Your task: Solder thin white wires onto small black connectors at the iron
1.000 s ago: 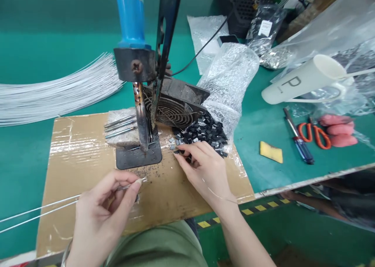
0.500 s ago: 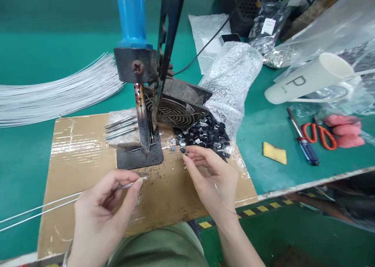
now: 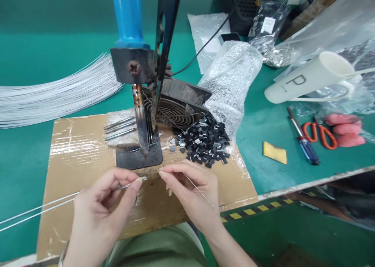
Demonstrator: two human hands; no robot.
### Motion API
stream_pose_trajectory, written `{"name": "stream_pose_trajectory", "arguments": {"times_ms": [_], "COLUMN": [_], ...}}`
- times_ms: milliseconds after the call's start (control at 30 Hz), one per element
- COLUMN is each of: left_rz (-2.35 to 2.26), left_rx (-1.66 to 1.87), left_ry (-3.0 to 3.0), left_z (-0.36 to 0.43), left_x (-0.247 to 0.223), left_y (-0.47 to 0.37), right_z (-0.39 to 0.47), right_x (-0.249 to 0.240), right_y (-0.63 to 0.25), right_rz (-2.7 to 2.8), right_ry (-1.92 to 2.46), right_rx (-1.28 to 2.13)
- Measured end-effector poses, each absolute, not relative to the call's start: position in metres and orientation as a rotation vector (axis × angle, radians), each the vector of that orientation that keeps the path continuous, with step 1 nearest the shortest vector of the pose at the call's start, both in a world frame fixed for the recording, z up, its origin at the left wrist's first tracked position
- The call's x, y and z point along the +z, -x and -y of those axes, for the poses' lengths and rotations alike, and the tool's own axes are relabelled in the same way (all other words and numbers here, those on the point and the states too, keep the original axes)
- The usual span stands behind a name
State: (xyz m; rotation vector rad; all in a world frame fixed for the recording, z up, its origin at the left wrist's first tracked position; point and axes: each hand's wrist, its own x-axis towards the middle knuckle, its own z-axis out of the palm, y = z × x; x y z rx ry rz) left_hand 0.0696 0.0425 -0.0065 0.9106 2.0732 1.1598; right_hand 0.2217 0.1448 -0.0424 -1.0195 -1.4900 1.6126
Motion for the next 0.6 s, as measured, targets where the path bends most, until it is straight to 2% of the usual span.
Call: {"name": "stream_pose_trajectory", "arguments": {"times_ms": [100,333,600], "left_rz": [-2.033,-1.904,-1.86], "left_rx": [1.144,1.144,1.24], "left_ry": [-0.89,-0.796,-0.548], "left_z": [-0.043,-0.044,-0.05], "left_x": [-0.006,0.0,0.005], "left_y": [-0.067,-0.063,-0.076], "right_z": [-0.144,-0.138,-0.134], "right_x": [-0.043,-0.042,-0.034], "right_y": [-0.22,-0.215,-0.211], "right_rz": [1.47,1.171,1.211], "right_ry": [1.032,0.982,0.995], "right_rx": [1.627,1.94,1.947]}}
